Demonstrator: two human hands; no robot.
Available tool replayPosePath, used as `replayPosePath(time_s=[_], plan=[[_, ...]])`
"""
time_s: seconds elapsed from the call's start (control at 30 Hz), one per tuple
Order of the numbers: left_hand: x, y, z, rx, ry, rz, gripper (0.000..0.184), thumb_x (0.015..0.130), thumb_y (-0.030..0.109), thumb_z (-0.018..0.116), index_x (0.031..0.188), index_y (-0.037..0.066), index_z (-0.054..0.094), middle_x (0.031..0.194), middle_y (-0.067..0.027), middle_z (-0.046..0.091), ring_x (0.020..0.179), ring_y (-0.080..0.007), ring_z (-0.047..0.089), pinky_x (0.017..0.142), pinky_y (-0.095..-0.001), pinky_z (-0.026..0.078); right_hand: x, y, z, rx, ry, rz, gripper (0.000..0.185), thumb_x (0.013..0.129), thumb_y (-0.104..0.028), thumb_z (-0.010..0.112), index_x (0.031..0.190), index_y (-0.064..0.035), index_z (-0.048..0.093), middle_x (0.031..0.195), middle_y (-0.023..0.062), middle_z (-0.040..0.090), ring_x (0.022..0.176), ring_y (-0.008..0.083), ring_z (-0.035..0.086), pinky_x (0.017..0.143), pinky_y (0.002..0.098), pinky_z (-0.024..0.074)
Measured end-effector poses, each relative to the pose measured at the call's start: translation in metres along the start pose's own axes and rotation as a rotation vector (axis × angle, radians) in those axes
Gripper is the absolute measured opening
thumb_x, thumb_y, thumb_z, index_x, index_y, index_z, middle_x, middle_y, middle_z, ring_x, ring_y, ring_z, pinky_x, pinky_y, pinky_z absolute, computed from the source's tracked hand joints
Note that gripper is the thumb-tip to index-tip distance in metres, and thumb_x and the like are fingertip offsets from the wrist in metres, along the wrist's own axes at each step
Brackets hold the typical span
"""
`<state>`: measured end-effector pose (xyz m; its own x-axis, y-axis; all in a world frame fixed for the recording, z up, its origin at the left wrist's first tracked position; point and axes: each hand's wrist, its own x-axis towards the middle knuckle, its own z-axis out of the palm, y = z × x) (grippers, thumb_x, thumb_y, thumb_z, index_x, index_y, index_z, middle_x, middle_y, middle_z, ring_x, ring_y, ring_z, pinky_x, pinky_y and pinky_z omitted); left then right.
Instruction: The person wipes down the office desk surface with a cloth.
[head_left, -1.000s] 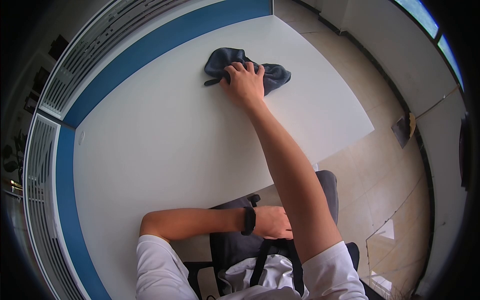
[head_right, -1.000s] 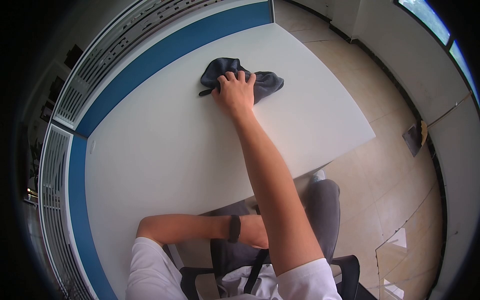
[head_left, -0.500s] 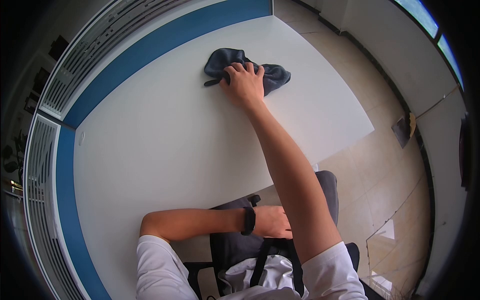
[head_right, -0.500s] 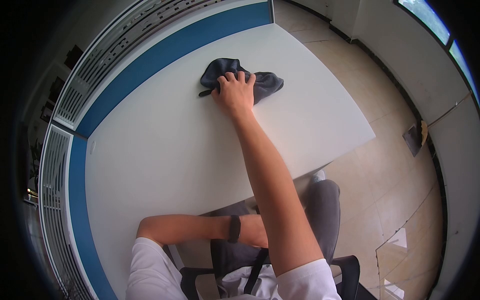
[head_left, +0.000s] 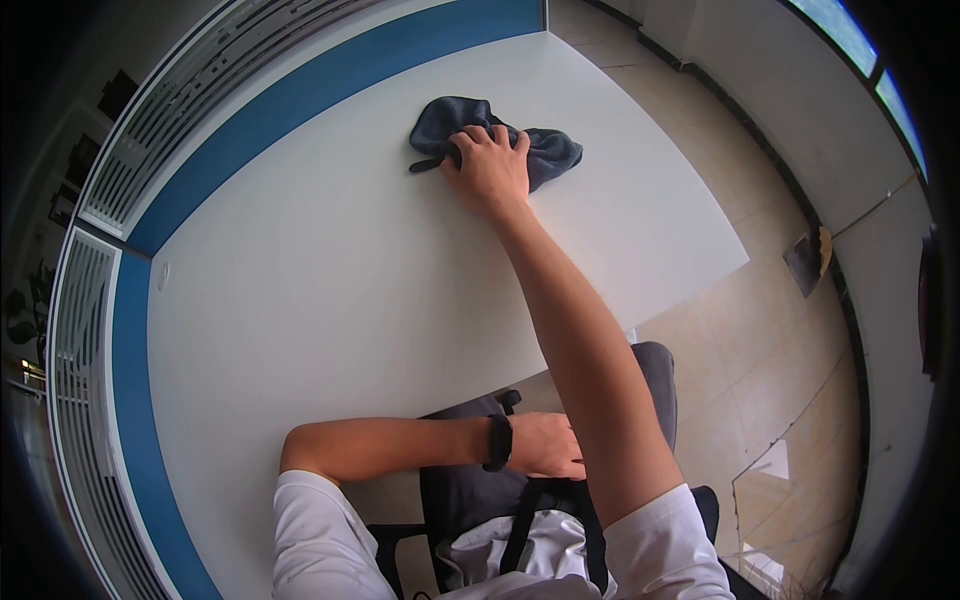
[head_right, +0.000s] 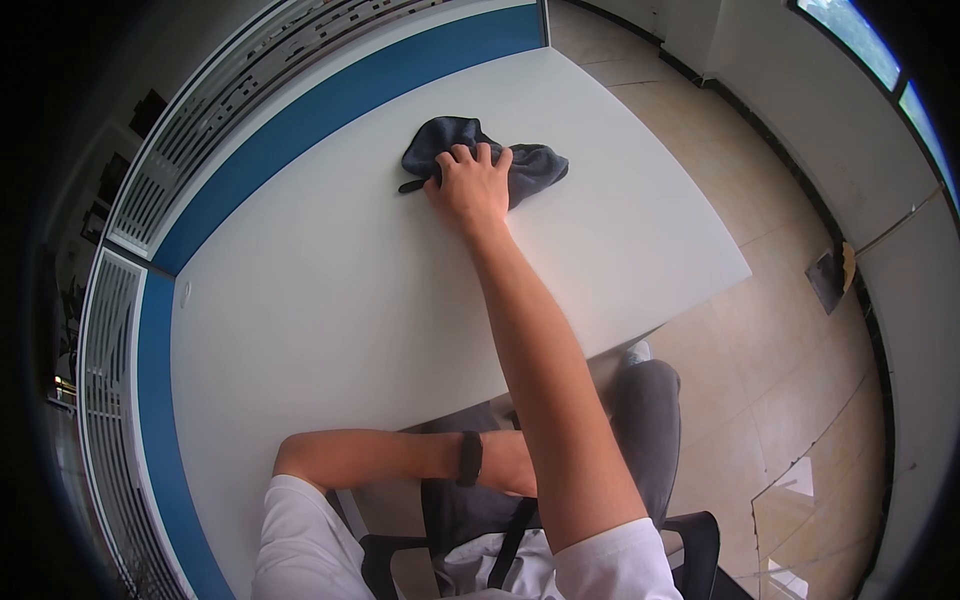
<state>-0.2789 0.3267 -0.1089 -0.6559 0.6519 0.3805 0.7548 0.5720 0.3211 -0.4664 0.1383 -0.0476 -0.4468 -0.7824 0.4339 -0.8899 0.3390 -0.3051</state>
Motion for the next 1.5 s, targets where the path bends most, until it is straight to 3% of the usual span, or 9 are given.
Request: replayPosePath(time_s=[0.37, 0.63, 0.77, 0.87, 0.93, 1.13, 1.23, 1.5], plan=[[0.001, 0.001, -0.005, -0.015, -0.047, -0.014, 0.026, 0.084, 0.013, 0.066, 0.111, 0.011, 0.064, 0.117, -0.0062, 0.064, 0.115, -0.0264, 0.061, 0.099, -0.0423, 0.048, 0.001, 0.0, 0.0, 0.004, -0.01, 0.005, 0.037, 0.094, -0.04, 0.061, 0.124, -0.0198, 0.069, 0.135, -0.0009, 0.062, 0.134, 0.0266, 0.048, 0.115, 0.0559, 0.027], [0.0, 0.0, 0.0, 0.207, -0.104, 0.018, 0.027, 0.087, 0.015, 0.063, 0.114, 0.013, 0.065, 0.12, -0.0029, 0.066, 0.118, -0.0229, 0.061, 0.102, -0.0415, 0.047, -0.001, -0.001, -0.004, 0.01, -0.013, 0.004, 0.037, 0.094, -0.04, 0.062, 0.124, -0.0195, 0.069, 0.135, -0.0009, 0.063, 0.134, 0.0259, 0.048, 0.116, 0.0559, 0.027], [0.0, 0.0, -0.002, 0.189, -0.144, 0.023, 0.023, 0.086, 0.015, 0.064, 0.11, 0.012, 0.064, 0.117, -0.0029, 0.067, 0.116, -0.0232, 0.063, 0.1, -0.0415, 0.047, -0.001, -0.001, -0.004, 0.007, -0.015, 0.004, 0.037, 0.094, -0.04, 0.062, 0.125, -0.0196, 0.069, 0.136, -0.001, 0.062, 0.134, 0.026, 0.048, 0.115, 0.056, 0.0271], [-0.001, 0.0, 0.002, 0.085, -0.042, 0.015, 0.02, 0.087, 0.015, 0.064, 0.106, 0.012, 0.064, 0.114, -0.0032, 0.067, 0.113, -0.0233, 0.063, 0.098, -0.0413, 0.047, -0.001, -0.001, -0.002, 0.006, -0.018, 0.004, 0.038, 0.094, -0.04, 0.062, 0.126, -0.0198, 0.069, 0.136, -0.001, 0.062, 0.135, 0.026, 0.048, 0.116, 0.0562, 0.0269], [-0.002, 0.0, 0.009, -0.041, -0.077, -0.03, 0.02, 0.087, 0.016, 0.065, 0.106, 0.012, 0.065, 0.115, -0.0039, 0.066, 0.114, -0.0238, 0.063, 0.098, -0.0418, 0.047, -0.002, 0.001, 0.004, 0.034, 0.1, -0.039, 0.035, 0.093, -0.039, 0.061, 0.116, -0.015, 0.071, 0.123, 0.0013, 0.065, 0.125, 0.0255, 0.051, 0.114, 0.0572, 0.0278], [0.004, 0.004, -0.016, -0.011, -0.233, -0.029, 0.022, 0.086, 0.016, 0.066, 0.108, 0.012, 0.064, 0.118, -0.0053, 0.065, 0.116, -0.0249, 0.061, 0.099, -0.0433, 0.047, -0.002, 0.002, 0.005, 0.031, 0.093, -0.04, 0.035, 0.093, -0.039, 0.06, 0.117, -0.0152, 0.071, 0.124, 0.0016, 0.065, 0.125, 0.0257, 0.052, 0.114, 0.0576, 0.0281], [0.005, 0.004, -0.018, -0.031, -0.219, -0.028, 0.023, 0.086, 0.016, 0.066, 0.108, 0.012, 0.064, 0.119, -0.0055, 0.065, 0.118, -0.025, 0.061, 0.101, -0.0432, 0.046, 0.0, -0.002, -0.005, 0.007, -0.026, 0.004, 0.038, 0.095, -0.04, 0.062, 0.127, -0.019, 0.068, 0.136, -0.0008, 0.062, 0.134, 0.0258, 0.048, 0.116, 0.0567, 0.0266], [0.002, 0.001, -0.005, 0.109, -0.069, 0.021, 0.022, 0.086, 0.014, 0.064, 0.107, 0.013, 0.064, 0.119, -0.0039, 0.065, 0.119, -0.0235, 0.06, 0.103, -0.0429, 0.046, -0.001, 0.003, 0.006, 0.019, 0.099, -0.042, 0.036, 0.093, -0.04, 0.06, 0.118, -0.0156, 0.07, 0.125, 0.0009, 0.065, 0.125, 0.025, 0.052, 0.113, 0.0578, 0.0283]])
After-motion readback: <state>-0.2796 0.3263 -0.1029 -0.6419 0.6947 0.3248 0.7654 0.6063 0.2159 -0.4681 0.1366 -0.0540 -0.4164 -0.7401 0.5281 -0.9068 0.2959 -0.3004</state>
